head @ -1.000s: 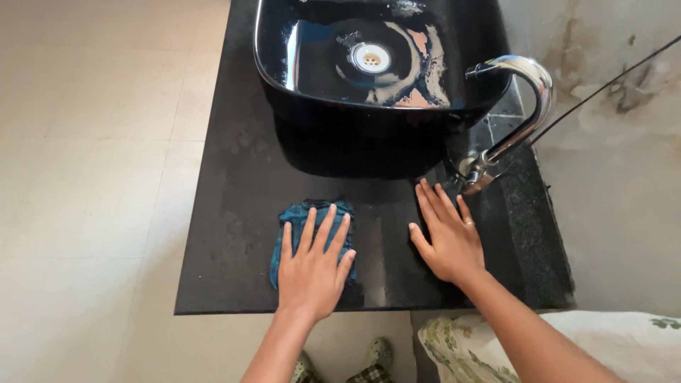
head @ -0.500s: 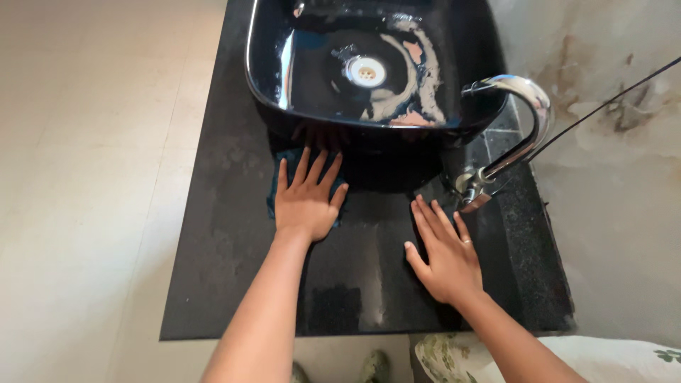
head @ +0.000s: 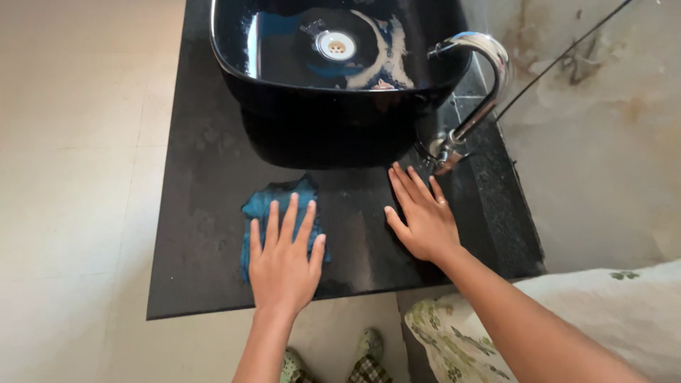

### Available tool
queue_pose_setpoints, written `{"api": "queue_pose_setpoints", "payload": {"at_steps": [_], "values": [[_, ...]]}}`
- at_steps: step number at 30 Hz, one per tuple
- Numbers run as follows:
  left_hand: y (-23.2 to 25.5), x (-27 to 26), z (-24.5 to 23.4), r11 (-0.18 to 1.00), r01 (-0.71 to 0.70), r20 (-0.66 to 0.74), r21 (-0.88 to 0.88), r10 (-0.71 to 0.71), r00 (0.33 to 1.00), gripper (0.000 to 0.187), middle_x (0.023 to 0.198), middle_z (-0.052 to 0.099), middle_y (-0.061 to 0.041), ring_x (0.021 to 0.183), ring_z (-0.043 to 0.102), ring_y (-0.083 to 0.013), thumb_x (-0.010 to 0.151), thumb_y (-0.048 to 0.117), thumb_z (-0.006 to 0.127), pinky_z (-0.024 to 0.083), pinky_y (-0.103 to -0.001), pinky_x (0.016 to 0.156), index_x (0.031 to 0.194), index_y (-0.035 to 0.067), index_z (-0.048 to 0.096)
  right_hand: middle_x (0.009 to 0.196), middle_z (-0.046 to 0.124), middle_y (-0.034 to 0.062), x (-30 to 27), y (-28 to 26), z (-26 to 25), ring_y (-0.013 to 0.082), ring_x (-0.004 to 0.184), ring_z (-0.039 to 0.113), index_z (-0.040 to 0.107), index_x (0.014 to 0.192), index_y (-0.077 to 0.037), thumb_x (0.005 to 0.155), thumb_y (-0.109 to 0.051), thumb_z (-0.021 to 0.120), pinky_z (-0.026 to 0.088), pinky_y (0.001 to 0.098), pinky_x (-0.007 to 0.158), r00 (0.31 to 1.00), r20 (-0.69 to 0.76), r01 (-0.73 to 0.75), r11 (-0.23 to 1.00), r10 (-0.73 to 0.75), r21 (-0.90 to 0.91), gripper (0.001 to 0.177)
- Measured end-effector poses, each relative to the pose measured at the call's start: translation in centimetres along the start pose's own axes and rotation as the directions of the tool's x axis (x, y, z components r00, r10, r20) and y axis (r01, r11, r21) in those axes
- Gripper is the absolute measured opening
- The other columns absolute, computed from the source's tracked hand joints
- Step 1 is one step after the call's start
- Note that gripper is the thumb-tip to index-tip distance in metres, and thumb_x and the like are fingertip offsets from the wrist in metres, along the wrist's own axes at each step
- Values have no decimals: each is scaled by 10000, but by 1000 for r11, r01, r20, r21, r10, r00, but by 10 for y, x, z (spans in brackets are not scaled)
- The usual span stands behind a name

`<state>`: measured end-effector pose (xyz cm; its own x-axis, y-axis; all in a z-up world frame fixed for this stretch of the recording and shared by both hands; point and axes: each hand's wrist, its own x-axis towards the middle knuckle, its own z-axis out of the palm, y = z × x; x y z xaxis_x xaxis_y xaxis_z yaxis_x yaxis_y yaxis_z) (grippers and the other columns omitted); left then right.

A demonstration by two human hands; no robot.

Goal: The person wipes the black countertop around a bathroom sink using a blue cloth. The person repeatedly folds the cloth and wipes different sections of the countertop, including the area under the faucet and the edges of the sink.

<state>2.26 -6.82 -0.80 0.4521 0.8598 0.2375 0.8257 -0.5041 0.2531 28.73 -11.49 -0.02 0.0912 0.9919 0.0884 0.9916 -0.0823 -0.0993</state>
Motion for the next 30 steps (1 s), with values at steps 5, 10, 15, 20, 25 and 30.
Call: {"api": "queue_pose_setpoints", "payload": {"at_steps": [5,10,15,20,25,30], "values": [[-5,1,-4,1000,6,21,-14,-6,1000,566,1628,348,-1,1503,276,-275,992,492,444,179,-520,1212,1522,293,453,1683,266,38,-1,0,-1,230,1542,233,269,1607,-102,991,-413,450,150,478,1237,1000,-1,7,1000,-7,9,713],[-33,37,-1,997,-81,160,17,77,984,594,1654,289,17,1526,230,-250,991,514,409,138,-513,1224,1555,331,386,1673,277,43,0,0,-1,234,1533,245,280,1600,-98,978,-412,460,158,485,1229,1000,-10,11,1000,-11,-9,720],[-58,112,14,999,11,252,50,-24,967,624,1681,160,40,1537,93,-223,997,546,304,46,-509,1222,1590,355,266,1669,288,32,-1,-2,-6,234,1528,260,299,1593,-117,963,-412,489,171,479,1227,1000,-22,7,1000,-6,24,721],[-80,169,21,993,61,326,98,-90,941,623,1696,140,16,1568,26,-215,1017,554,261,8,-494,1241,1601,338,246,1656,297,16,1,-5,-7,226,1516,265,311,1581,-142,938,-418,510,174,468,1216,1000,-11,-23,999,23,23,728],[-80,172,23,988,85,294,131,-120,948,592,1706,166,-1,1589,36,-229,1044,538,256,6,-495,1258,1594,321,290,1656,299,10,3,-6,-9,218,1515,265,307,1586,-140,931,-418,510,168,468,1220,1000,-13,-19,1000,19,12,740],[-62,142,20,995,94,205,31,-98,974,607,1674,173,-7,1532,84,-247,989,526,307,24,-521,1215,1575,370,303,1663,288,18,0,-5,-10,218,1522,256,307,1588,-141,941,-425,511,166,462,1221,1000,-12,-24,999,24,23,735]]}}
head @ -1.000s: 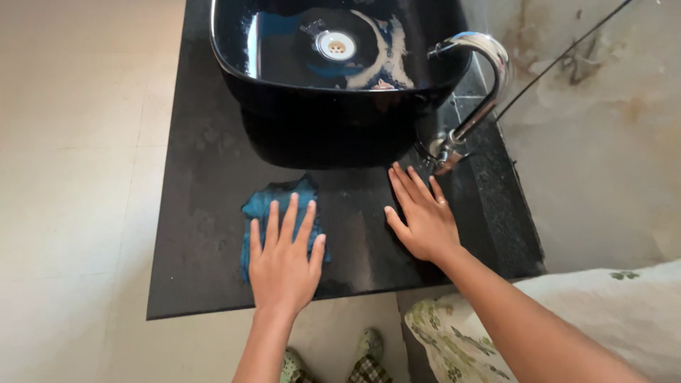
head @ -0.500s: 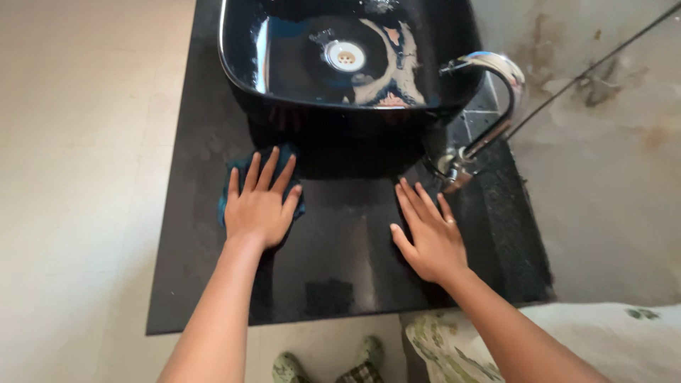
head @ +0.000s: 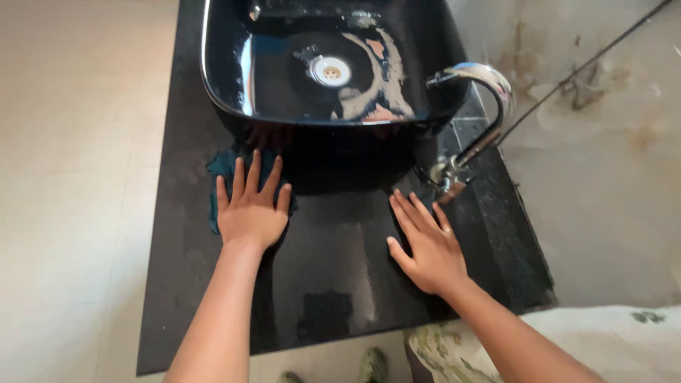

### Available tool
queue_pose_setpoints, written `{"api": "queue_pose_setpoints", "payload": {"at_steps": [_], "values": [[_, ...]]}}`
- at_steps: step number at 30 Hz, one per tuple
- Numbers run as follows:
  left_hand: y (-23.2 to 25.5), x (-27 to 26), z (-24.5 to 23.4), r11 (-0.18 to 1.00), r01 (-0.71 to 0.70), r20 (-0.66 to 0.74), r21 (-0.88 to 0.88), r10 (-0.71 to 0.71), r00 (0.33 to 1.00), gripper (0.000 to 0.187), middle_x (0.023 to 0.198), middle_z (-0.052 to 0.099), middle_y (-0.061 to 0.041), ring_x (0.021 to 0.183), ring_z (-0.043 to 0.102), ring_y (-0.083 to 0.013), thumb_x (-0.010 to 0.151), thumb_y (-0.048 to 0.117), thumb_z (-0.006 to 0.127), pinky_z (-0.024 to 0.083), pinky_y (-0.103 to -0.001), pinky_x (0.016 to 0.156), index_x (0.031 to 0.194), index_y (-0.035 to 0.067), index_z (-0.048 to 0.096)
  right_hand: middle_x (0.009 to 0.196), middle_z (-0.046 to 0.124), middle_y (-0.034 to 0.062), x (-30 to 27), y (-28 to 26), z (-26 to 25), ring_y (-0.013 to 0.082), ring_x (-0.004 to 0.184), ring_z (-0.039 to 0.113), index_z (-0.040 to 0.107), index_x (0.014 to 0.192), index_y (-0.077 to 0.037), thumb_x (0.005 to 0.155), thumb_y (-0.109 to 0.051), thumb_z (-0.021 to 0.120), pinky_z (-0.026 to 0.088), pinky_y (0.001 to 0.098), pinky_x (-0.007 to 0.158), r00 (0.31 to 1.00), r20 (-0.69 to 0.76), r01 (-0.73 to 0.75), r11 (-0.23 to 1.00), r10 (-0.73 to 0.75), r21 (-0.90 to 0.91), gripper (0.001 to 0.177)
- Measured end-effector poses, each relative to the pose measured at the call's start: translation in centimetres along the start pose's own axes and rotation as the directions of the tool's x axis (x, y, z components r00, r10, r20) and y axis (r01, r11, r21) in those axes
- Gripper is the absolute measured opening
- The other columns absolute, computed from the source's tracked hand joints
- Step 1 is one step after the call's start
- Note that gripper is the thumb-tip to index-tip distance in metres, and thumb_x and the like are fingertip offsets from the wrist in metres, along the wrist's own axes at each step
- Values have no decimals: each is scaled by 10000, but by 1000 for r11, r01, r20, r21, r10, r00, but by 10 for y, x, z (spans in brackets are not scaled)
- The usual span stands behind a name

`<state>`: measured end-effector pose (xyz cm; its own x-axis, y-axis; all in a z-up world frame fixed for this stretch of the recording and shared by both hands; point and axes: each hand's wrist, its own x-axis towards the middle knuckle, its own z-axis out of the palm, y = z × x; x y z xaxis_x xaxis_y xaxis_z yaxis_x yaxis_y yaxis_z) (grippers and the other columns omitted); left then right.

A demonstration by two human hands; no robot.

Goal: The person wipes the black countertop around a bathroom sink using a blue cloth. The person repeatedly folds the cloth and wipes different sections of the countertop, including the area under the faucet and the edges of the sink.

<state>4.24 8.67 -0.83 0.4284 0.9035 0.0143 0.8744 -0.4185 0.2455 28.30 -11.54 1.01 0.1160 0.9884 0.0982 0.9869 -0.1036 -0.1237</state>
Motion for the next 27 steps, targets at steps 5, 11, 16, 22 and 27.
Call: {"api": "queue_pose_setpoints", "payload": {"at_steps": [5,11,16,22,27], "values": [[11,-68,3,994,-90,-126,55,96,987,586,1657,286,-32,1524,221,-282,993,513,398,124,-538,1211,1555,346,392,1674,267,21,1,3,4,223,1527,249,286,1596,-134,948,-428,499,154,467,1224,1000,16,7,1000,-6,-25,742],[16,-138,-4,996,-92,-180,3,91,979,568,1646,338,-12,1517,271,-282,978,527,449,159,-515,1227,1520,358,460,1696,244,16,0,6,10,225,1555,212,264,1621,-129,974,-441,466,128,489,1245,999,41,-2,1000,3,-18,746],[13,-137,-6,1000,-10,-158,-27,6,987,585,1635,333,24,1505,254,-285,947,574,449,153,-506,1213,1503,396,454,1695,201,87,7,-33,33,254,1558,160,242,1609,-81,977,-562,453,61,523,1233,964,8,-266,963,266,52,822],[-14,-73,-2,986,168,-42,-1,-168,985,656,1687,183,-7,1546,107,-312,957,629,394,29,-540,1211,1564,382,352,1687,199,103,5,-53,36,238,1552,160,238,1601,-53,970,-599,431,57,514,1230,949,-40,-314,949,312,-42,857],[-33,-8,0,952,302,30,38,-304,952,691,1710,39,28,1565,-30,-278,949,685,266,-73,-534,1226,1593,440,206,1684,198,91,8,-56,31,225,1547,158,241,1593,-58,946,-601,447,57,507,1222,947,-59,-319,946,316,-51,869]]}}
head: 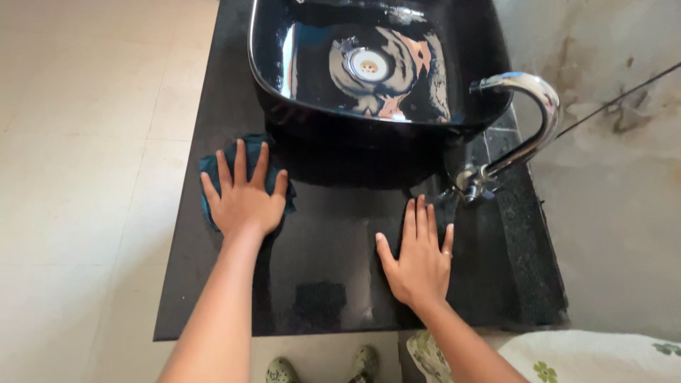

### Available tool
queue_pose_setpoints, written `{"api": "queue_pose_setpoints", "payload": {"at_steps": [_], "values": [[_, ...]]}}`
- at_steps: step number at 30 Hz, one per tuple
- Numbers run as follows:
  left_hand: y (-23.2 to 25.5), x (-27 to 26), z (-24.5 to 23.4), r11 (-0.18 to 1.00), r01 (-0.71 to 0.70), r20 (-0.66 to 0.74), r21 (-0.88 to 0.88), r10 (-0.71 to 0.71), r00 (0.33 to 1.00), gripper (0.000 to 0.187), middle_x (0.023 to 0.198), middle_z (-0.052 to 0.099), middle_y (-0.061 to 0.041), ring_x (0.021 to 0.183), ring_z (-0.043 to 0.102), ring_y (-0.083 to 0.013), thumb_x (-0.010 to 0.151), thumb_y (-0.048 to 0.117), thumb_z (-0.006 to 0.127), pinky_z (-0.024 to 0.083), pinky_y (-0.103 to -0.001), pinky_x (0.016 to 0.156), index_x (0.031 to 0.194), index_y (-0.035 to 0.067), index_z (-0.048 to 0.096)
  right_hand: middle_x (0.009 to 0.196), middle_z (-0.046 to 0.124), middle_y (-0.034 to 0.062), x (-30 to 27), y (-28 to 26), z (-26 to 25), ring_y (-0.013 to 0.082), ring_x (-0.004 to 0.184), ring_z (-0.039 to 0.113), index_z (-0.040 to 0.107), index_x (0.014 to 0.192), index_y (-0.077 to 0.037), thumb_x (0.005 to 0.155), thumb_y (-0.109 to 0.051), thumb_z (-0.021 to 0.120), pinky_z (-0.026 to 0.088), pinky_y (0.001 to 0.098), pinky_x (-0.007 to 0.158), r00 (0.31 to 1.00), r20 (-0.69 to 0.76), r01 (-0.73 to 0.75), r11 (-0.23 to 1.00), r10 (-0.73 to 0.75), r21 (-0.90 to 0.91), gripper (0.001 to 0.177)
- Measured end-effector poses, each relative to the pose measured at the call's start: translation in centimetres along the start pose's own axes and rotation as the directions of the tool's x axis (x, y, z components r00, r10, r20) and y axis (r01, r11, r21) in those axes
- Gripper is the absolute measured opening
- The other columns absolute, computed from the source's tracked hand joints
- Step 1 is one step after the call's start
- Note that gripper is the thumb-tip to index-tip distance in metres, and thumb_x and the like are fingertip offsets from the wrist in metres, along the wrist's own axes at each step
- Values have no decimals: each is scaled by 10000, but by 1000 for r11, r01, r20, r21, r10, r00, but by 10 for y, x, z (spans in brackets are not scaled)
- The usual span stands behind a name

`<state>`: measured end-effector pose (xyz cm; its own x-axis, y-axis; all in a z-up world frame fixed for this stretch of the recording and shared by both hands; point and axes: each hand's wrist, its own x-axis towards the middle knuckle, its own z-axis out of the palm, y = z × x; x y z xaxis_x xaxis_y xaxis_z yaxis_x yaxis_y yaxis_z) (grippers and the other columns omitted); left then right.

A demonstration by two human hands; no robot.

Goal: The person wipes the black countertop around a bathroom sink using a blue cloth. The person repeatedly folds the cloth and wipes different sections of the countertop, including the area under the faucet and the edges of the sink.

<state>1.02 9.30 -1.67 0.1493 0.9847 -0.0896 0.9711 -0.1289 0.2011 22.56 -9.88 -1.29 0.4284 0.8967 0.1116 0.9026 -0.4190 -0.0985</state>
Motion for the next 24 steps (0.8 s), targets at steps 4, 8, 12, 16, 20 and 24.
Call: {"api": "queue_pose_setpoints", "payload": {"at_steps": [4,8,12,16,20,24], "values": [[-3,48,-5,1000,17,58,21,-18,998,702,1715,-25,36,1567,-88,-267,949,686,223,-101,-551,1219,1603,449,125,1681,195,74,1,1,-1,211,1542,151,231,1595,-79,930,-609,454,51,498,1227,1000,23,-16,1000,16,-14,879],[-6,79,-11,999,28,114,46,-33,993,712,1715,-58,50,1571,-103,-257,944,695,222,-98,-551,1222,1603,467,77,1682,182,61,1,0,-1,201,1539,138,216,1596,-94,915,-614,461,43,495,1221,999,36,-26,1000,27,-16,891],[-11,73,-10,998,8,72,57,-12,997,698,1718,-40,42,1572,-80,-261,957,681,219,-88,-537,1227,1607,459,89,1679,179,55,2,-1,0,197,1542,129,206,1599,-95,917,-616,455,36,500,1222,999,39,-24,999,25,-25,895],[-12,49,-6,997,-34,27,64,33,999,683,1715,-5,12,1567,-55,-270,976,662,229,-83,-538,1222,1611,430,132,1682,175,56,4,2,-1,199,1542,124,202,1600,-93,917,-620,453,33,504,1222,999,41,-23,999,24,-27,898],[-15,16,-9,998,-58,4,10,58,998,669,1709,44,16,1564,-7,-269,963,656,269,-65,-518,1229,1593,440,204,1694,172,54,3,1,0,201,1551,125,212,1599,-99,918,-625,449,41,508,1226,998,48,-28,1000,28,-12,893],[-19,-25,-6,995,-100,-53,-8,99,994,666,1702,110,0,1555,65,-290,956,634,338,-15,-524,1230,1583,419,277,1692,169,62,4,3,3,208,1553,126,204,1609,-88,937,-627,434,42,521,1226,999,47,-17,1000,17,-9,891]]}}
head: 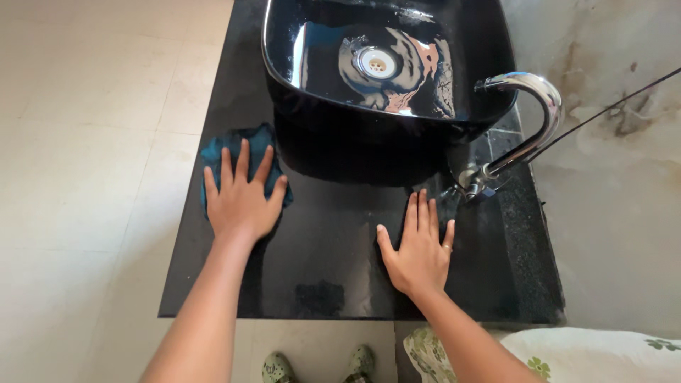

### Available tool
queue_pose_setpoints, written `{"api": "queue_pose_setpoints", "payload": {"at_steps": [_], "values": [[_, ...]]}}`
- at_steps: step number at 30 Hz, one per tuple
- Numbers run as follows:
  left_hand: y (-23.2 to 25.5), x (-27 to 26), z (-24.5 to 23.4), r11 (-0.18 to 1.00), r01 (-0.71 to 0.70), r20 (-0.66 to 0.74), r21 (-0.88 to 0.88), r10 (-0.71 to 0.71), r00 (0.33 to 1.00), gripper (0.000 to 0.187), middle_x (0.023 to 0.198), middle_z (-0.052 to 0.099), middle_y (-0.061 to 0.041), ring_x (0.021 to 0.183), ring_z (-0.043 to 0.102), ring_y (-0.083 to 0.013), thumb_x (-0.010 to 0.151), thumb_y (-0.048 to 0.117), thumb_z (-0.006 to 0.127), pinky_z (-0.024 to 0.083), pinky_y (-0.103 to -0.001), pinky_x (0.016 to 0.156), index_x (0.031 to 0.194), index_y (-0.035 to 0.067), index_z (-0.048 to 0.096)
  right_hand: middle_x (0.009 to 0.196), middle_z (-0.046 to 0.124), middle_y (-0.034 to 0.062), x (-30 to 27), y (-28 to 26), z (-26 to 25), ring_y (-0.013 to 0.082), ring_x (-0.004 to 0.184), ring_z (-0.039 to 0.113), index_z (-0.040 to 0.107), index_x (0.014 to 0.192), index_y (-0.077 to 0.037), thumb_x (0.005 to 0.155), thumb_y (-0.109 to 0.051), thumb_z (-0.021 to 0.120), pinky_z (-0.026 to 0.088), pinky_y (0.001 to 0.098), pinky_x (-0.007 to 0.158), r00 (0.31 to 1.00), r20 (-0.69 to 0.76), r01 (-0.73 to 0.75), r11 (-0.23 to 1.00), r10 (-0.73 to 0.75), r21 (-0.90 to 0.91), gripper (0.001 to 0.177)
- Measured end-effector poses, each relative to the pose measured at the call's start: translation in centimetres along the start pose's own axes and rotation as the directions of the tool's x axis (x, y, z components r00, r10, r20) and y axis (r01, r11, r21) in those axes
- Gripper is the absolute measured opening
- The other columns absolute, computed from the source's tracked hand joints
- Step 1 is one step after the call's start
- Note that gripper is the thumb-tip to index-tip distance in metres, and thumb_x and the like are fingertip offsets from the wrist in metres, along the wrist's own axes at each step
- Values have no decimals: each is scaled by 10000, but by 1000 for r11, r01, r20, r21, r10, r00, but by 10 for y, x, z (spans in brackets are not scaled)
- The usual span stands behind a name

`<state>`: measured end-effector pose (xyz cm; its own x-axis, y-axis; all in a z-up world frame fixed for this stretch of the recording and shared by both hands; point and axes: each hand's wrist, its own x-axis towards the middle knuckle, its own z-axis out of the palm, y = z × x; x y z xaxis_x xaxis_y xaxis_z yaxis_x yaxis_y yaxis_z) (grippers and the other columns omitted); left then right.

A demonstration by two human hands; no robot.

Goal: The person wipes the black countertop around a bathroom sink using a blue cloth. The person repeatedly folds the cloth and wipes different sections of the countertop, including the area under the faucet and the edges of the sink.

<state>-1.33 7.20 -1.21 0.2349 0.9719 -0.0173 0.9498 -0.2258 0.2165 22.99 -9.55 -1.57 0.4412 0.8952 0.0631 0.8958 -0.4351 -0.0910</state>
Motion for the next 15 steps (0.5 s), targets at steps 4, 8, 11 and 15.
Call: {"api": "queue_pose_setpoints", "payload": {"at_steps": [4,8,11,15], "values": [[3,-45,1,999,-41,-82,-17,40,996,651,1691,167,-21,1548,112,-314,962,613,386,47,-543,1221,1570,386,336,1697,163,61,0,0,3,212,1559,125,193,1615,-86,941,-634,419,44,522,1231,1000,1,-2,1000,2,-1,898],[13,-85,0,999,-49,-132,-21,46,990,633,1666,246,-55,1529,180,-331,960,588,429,94,-560,1214,1546,347,405,1701,151,59,1,1,5,213,1557,117,174,1618,-84,948,-641,404,41,523,1231,1000,10,0,1000,0,9,901],[28,-116,-1,999,-44,-179,-23,40,983,619,1648,301,-70,1516,236,-344,954,561,479,134,-569,1211,1527,330,453,1699,146,64,2,2,5,217,1558,107,170,1616,-80,954,-637,401,38,529,1228,1000,13,10,1000,-10,5,896],[57,-158,5,996,-57,-276,-63,37,961,608,1631,353,-70,1505,287,-351,936,532,529,169,-570,1215,1501,309,500,1705,150,56,2,2,7,213,1563,106,170,1621,-82,954,-639,394,44,529,1232,1000,-2,8,1000,-8,-1,898]]}}
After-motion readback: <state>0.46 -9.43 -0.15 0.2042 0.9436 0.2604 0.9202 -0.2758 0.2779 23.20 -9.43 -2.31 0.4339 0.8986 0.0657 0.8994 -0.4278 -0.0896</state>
